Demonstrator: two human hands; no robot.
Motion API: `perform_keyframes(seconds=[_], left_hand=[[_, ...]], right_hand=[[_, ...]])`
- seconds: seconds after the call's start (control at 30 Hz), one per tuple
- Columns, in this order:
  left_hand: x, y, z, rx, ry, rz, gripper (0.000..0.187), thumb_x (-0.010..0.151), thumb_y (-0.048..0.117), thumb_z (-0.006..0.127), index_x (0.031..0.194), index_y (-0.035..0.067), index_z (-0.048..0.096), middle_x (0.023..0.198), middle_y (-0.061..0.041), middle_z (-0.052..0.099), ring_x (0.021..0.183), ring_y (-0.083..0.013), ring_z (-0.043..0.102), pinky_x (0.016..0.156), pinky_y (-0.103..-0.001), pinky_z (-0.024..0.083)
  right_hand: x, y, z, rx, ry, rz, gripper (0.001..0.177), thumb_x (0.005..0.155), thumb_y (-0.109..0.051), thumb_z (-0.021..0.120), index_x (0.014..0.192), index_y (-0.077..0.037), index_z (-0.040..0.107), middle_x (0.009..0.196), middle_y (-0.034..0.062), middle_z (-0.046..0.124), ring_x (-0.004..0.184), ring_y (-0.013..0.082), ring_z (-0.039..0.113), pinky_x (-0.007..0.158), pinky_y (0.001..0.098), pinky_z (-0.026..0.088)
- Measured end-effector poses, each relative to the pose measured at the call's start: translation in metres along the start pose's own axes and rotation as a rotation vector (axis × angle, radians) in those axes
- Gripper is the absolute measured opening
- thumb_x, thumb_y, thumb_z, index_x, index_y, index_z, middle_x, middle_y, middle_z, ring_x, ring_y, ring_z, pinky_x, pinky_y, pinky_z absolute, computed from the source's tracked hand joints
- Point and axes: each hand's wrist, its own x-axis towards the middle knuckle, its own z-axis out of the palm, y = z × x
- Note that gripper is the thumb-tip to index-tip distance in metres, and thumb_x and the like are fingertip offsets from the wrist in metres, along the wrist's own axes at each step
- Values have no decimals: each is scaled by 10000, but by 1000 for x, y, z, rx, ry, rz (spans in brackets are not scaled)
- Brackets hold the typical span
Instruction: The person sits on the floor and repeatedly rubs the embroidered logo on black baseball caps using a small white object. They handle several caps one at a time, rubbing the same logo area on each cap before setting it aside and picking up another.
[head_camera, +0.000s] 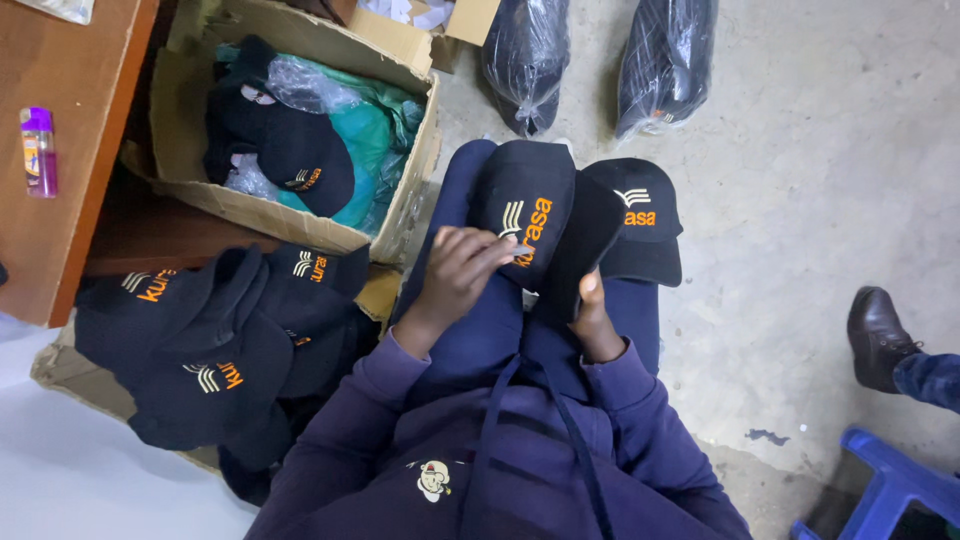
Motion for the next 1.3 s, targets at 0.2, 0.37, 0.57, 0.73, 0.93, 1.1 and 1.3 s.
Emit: perform_keyframes(seconds=[0.2, 0.37, 0.57, 0.73, 0.93, 1.1, 1.3], left_hand=[[8, 10, -15, -459, 62, -480, 402, 1124, 343, 534, 1348, 73, 731, 1102, -127, 718, 978, -308, 735, 830, -416, 586], [-3, 35, -8, -1557, -239, -725, 230, 963, 91, 756, 1030, -129, 747, 577, -60, 585, 461, -63, 535, 376, -195, 450], [89, 42, -59, -559, -104, -371, 295, 1119, 140, 500, 1021, -73, 678, 893, -335, 662, 850, -562, 658, 760, -613, 524], [33, -1, -19, -175, 295, -171, 495, 1103, 192, 414, 1460, -98, 599, 1529, -270, 557, 1433, -361, 530, 1200, -428, 443], [29, 16, -16, -276, 188, -494, 473, 1148, 172, 442, 1587, 0, 482, 1637, -262, 459, 1545, -402, 404, 1295, -506, 278], [6, -28, -26, -479, 256, -749, 477, 1166, 307, 464, 1577, 84, 557, 1311, -168, 679, 1300, -268, 601, 1170, -440, 433], [8, -24, -107, -418, 194, -905, 398, 1098, 322, 623, 1413, 90, 702, 1290, -180, 756, 1257, -293, 688, 1096, -460, 509]], right_hand=[[-5, 11, -1, 328, 54, -27, 994, 790, -497, 749, 1616, -91, 374, 1460, 188, 579, 1266, 241, 566, 1052, 549, 528], [-6, 7, 1, 413, 47, 44, 918, 831, -388, 742, 1590, -42, 361, 1418, 219, 603, 1186, 260, 623, 935, 532, 596], [4, 17, 4, 651, 107, -66, 692, 977, -381, 538, 1600, -109, 410, 1430, 244, 612, 1245, 350, 656, 1033, 588, 553], [0, 11, -3, 860, -52, -62, 763, 995, -546, 508, 1648, -187, 346, 1574, 168, 508, 1339, 332, 590, 1055, 586, 525], [-4, 16, -20, 933, -69, -55, 863, 901, -485, 575, 1657, -152, 327, 1582, 200, 509, 1358, 395, 578, 1130, 664, 426], [-5, 18, -38, 948, -131, 112, 879, 824, -339, 580, 1645, -125, 349, 1531, 259, 534, 1327, 458, 580, 1086, 717, 416], [-3, 35, -23, 583, -432, 348, 559, 892, -284, 561, 1383, -20, 522, 1267, 278, 624, 1141, 415, 601, 955, 626, 451]])
